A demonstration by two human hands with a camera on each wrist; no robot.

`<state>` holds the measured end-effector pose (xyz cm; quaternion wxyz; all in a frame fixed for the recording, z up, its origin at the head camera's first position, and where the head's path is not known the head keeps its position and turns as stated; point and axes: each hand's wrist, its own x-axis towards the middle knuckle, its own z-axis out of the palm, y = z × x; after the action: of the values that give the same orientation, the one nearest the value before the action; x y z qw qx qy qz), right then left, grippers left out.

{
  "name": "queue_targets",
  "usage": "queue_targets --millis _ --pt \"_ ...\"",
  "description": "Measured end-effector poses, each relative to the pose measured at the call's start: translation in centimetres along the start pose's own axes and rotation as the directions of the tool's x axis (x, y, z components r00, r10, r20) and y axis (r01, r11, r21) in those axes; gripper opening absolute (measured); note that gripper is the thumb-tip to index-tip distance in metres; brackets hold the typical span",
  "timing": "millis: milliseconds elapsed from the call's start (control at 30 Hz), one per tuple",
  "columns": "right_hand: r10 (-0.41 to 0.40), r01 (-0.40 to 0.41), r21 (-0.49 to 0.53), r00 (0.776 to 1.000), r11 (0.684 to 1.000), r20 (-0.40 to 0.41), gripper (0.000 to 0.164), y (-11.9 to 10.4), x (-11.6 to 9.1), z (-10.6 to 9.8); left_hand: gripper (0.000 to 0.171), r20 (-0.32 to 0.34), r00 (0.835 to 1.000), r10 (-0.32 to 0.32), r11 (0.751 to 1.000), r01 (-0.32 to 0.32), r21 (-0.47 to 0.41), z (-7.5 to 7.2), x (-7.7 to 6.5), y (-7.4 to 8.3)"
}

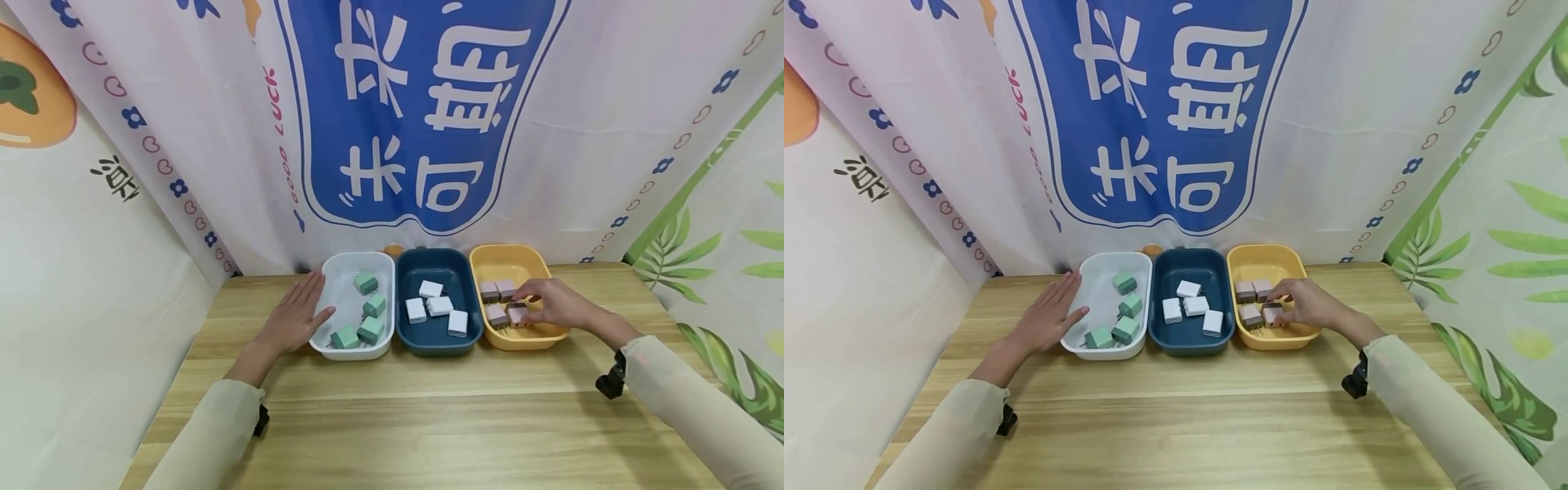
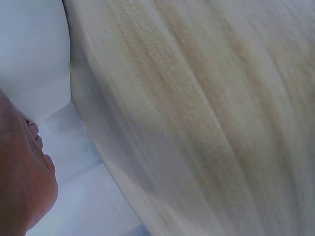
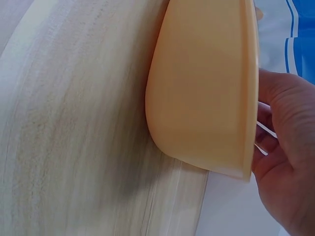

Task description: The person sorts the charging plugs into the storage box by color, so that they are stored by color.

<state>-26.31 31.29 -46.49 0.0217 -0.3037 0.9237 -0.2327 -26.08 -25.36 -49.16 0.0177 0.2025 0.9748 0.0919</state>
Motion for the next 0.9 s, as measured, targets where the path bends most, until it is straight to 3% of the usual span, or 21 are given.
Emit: queue_targets --millis 267,567,900 --pt "-0.014 0.012 -0.028 0.997 1.000 -0.071 0.032 -0.3 -0.5 -1.0 0.086 0.021 1.000 -0.003 1.000 0.003 0.021 -0.3 0.2 -0.2" --pt "-0.034 0.014 -0.133 0.988 0.991 -0.154 0.039 0.0 -1.4 -3.0 0.086 0.026 1.000 -0.004 1.000 0.003 0.030 -0.9 0.4 -0.2" --pt "0.053 -0.099 -0.163 0.963 0.982 -0.264 0.051 2.0 -3.0 -3.9 0.074 -0.045 0.999 0.018 0.999 -0.016 0.042 -1.9 0.3 -1.1"
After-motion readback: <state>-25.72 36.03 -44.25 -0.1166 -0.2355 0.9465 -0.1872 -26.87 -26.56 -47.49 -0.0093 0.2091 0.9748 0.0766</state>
